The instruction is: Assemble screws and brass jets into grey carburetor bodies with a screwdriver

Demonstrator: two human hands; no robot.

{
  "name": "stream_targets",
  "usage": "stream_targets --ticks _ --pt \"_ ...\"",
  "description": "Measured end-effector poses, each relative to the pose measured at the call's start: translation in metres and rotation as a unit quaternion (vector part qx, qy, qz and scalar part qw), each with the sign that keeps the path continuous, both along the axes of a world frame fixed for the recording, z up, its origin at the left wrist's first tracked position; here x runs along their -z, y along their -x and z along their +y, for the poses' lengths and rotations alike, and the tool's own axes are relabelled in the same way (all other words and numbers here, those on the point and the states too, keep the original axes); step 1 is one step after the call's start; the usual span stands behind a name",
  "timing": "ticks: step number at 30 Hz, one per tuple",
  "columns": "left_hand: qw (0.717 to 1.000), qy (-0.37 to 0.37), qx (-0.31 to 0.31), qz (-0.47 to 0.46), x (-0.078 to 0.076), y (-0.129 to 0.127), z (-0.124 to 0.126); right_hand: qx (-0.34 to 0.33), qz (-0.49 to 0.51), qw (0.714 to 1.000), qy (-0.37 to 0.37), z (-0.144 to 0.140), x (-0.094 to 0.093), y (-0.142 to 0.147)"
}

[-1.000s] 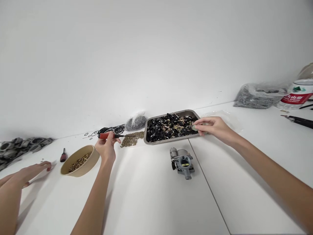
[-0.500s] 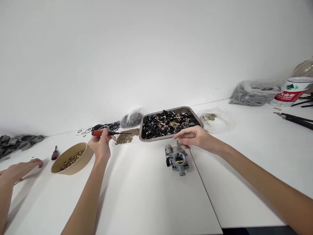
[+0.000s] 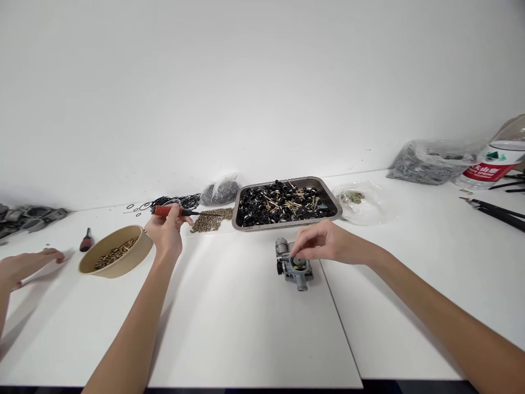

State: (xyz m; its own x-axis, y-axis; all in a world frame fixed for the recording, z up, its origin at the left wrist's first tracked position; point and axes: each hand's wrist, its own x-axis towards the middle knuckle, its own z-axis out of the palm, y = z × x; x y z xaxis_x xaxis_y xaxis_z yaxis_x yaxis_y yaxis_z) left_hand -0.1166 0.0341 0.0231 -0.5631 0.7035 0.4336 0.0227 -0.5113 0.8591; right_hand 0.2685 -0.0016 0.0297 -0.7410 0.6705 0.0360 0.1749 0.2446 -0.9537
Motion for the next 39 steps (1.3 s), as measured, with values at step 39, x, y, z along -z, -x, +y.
stream_targets --ticks 39 --pt "1.0 0.009 -0.004 -0.004 -0.001 -0.002 -0.001 0.026 -0.034 0.999 -0.026 -0.009 -0.003 0.01"
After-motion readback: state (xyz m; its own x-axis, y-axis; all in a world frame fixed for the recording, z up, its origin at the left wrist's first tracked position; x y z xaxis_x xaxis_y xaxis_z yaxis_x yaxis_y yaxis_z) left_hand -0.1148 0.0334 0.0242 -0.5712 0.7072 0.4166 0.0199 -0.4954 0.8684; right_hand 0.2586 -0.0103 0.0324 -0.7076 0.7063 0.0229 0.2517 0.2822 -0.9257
